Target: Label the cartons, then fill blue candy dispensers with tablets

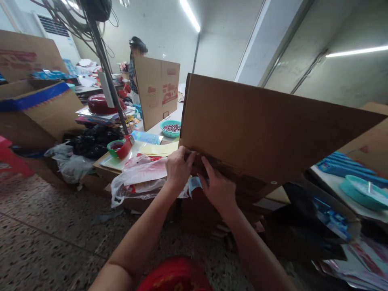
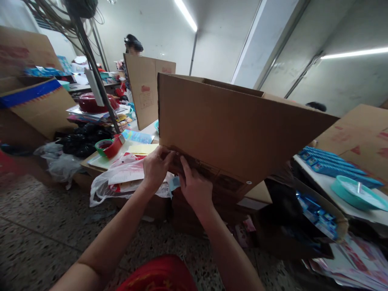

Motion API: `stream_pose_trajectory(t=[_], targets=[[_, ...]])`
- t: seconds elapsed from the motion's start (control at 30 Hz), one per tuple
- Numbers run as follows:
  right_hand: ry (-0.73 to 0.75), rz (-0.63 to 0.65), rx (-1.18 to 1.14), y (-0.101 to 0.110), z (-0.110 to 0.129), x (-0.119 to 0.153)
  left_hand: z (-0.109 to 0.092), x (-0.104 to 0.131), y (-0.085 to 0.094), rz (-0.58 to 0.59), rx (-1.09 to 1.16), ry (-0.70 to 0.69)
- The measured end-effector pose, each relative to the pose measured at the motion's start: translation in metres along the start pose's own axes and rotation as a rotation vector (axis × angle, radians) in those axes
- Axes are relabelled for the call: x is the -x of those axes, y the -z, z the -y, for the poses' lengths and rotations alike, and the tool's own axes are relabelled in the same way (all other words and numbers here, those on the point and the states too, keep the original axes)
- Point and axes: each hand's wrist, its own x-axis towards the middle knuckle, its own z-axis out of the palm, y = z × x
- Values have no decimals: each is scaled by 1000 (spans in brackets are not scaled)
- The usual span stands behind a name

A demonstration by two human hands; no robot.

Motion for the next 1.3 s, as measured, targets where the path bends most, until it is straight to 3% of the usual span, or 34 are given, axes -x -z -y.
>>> stream_pose_trajectory(t=[0.27, 0.37, 0.5, 0.63, 0.9, 1.13, 1.3], targets=[[-32, -26, -116, 1, -6, 6, 2, -4, 0, -14, 7, -9], [-41, -39, -386, 26, -15, 6, 3, -4, -2, -9, 21, 12], [-138, -111, -681, 79, -32, -9, 6, -5, -7, -32, 31, 54], [-228, -196, -611, 117, -53, -34, 8, -5, -10, -35, 50, 90], [-218, -321, -233, 143, -78, -63, 10, -10, -12, -34, 105, 160], [-333, -190, -279, 167, -86, -81, 13, -18, -9, 15, 157, 201], [-362, -133, -394, 172, -88, -80, 17, -26, -5, 78, 85, 236]])
